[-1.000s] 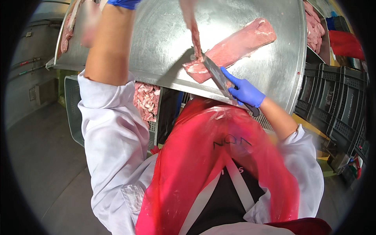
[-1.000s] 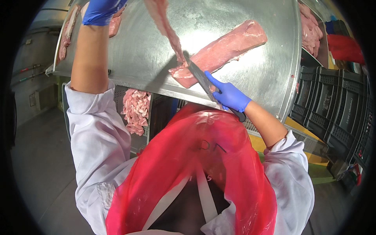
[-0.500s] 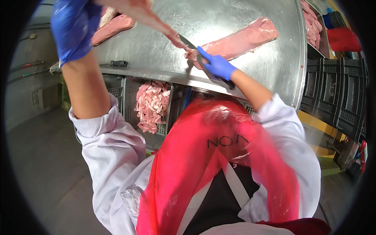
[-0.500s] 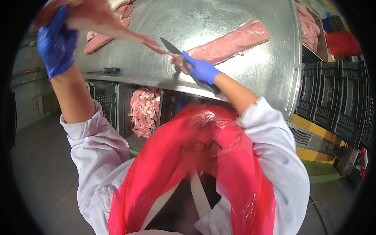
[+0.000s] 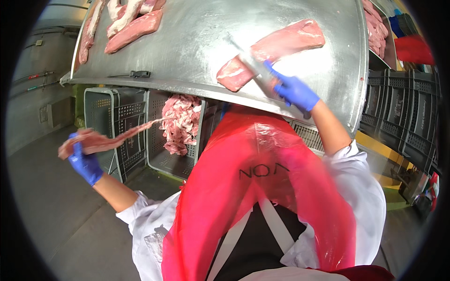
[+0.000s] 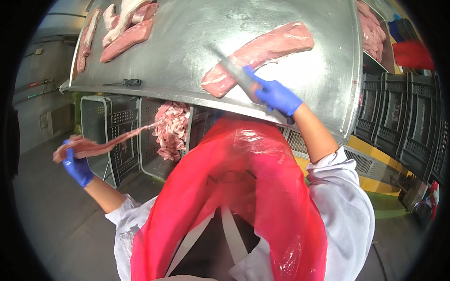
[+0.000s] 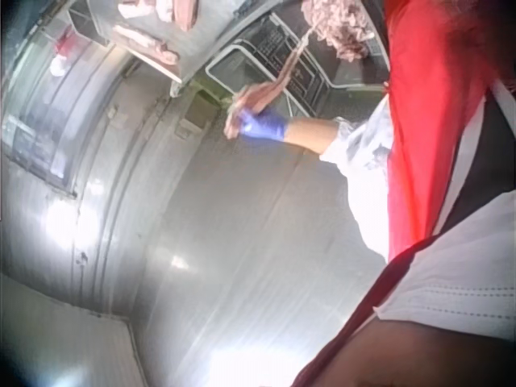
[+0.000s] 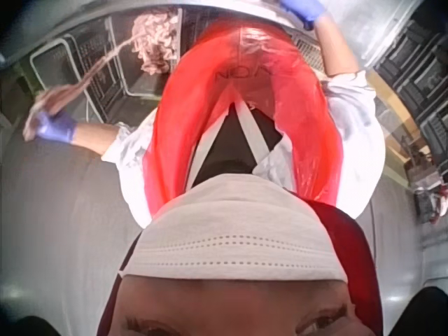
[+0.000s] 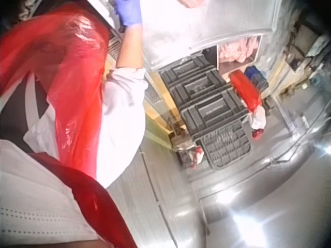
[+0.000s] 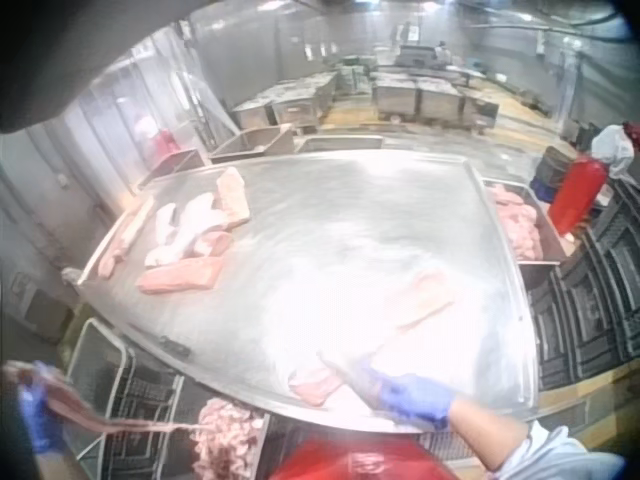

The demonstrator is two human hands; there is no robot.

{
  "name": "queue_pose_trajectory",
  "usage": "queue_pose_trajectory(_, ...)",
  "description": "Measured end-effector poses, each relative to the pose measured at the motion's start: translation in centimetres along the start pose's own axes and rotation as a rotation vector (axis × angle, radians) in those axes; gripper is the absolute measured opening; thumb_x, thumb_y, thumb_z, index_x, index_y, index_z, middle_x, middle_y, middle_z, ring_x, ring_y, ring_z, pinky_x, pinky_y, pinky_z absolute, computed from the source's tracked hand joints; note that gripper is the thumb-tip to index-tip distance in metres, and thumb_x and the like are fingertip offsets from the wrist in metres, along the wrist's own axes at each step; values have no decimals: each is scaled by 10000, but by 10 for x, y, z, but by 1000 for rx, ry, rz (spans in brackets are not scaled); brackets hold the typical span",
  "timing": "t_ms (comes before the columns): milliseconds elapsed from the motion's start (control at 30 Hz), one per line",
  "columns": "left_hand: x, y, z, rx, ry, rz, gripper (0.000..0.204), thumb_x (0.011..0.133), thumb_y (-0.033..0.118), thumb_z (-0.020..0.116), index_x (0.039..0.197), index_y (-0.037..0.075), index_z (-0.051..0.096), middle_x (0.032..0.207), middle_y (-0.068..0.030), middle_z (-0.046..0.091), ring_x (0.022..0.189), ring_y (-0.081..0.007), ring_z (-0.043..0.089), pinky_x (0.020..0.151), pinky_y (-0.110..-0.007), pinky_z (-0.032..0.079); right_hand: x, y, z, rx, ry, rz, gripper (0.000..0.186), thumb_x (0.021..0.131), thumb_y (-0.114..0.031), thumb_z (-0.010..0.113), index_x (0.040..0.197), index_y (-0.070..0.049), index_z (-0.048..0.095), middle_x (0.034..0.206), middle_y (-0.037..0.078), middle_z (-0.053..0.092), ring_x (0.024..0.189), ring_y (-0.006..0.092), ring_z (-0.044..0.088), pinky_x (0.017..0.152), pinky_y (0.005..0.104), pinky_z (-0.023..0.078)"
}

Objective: The person uses a knife to trim fat and connective tissue from large cuts of raw meat on a stainless steel table. They repeatedly slice along the meat, remove the trimmed pieces, and place them into a bin below the table. The process involves handling multiple pieces of meat sequentially.

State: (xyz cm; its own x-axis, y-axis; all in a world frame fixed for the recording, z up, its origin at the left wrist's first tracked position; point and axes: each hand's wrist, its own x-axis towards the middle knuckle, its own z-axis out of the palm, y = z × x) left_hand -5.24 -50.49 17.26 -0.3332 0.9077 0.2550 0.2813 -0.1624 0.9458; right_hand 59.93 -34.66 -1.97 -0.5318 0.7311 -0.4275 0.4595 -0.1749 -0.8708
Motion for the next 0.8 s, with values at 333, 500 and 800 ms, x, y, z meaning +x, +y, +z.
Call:
queue_pose_trajectory(333,-59,-152,432,779,-656,368,393,785,262,785,1110,66,683,1208,-175,645,1142,-403,590,997,-500,454,120,57,-177,-196,541,-92,787,939,-239,593,1643,-255,243,1309,212,670,955,290,693,885,418,532)
queue_pose_trajectory(500,-21,-192,490,1070,-765,561,122,835,172,647,947,146,690,1077,-138,624,1031,-361,595,869,-503,439,155,75,-184,-478,545,-10,680,966,-228,563,1612,-241,349,1214,262,696,1110,374,676,990,422,508)
queue_pose_trajectory(800,-24,-238,662,-603,26,-629,212,908,82,680,1055,-52,607,1040,-161,676,913,-248,657,807,-394,541,85,72,-126,-162,620,173,801,989,-189,510,1663,-250,80,1126,174,720,731,275,736,715,389,598)
